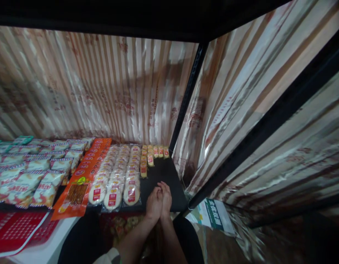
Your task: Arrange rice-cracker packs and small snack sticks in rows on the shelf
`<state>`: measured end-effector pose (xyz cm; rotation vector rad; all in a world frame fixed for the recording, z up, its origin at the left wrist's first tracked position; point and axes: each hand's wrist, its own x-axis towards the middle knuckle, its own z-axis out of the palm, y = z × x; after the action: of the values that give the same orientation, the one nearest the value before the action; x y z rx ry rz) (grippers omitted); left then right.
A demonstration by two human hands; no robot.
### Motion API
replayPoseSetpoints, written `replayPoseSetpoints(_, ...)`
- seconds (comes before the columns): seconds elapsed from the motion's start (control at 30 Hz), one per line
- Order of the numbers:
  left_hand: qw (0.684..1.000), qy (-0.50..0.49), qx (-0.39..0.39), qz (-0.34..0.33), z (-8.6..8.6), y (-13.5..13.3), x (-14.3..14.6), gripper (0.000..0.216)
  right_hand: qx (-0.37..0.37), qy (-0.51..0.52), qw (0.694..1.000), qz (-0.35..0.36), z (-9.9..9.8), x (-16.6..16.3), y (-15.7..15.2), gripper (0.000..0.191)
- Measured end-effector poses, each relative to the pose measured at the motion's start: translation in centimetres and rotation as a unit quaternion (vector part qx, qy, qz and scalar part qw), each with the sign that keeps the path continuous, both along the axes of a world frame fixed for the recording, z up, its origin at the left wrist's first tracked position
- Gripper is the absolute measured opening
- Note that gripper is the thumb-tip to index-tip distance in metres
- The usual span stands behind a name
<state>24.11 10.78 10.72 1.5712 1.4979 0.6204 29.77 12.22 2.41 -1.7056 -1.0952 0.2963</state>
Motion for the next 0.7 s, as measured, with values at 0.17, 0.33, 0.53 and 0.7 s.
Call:
replayPoseSetpoints(0.17, 1.0, -0.001, 0.023, 0.009, -1.4, -2.0, 1.3, 0.038, 0.016, 0.012, 1.0, 0.021, -0.6, -1.4, -2.6, 0.035)
replayPoseSetpoints(0.33, 1.0, -0.015, 0.025, -0.005, -2.3, -3.9, 0.7, 0.04, 0.023, 0.01, 0.999, 0.038, -0.4, -2.7, -4.7, 0.036)
replayPoseSetpoints(0.53, 0.998, -0.023, 0.032, -0.041, -2.7, -6.5, -4.3, 0.042, -0.022, 0.017, 0.998, 0.058, -1.1, -4.6, -7.7, 0.033)
replayPoseSetpoints(0.7, 0.996, -0.008, 0.045, -0.077, -6.0, -8.2, -8.8, 0.039, -0.072, 0.022, 0.993, 0.086, -3.4, -6.5, -9.9, 0.028)
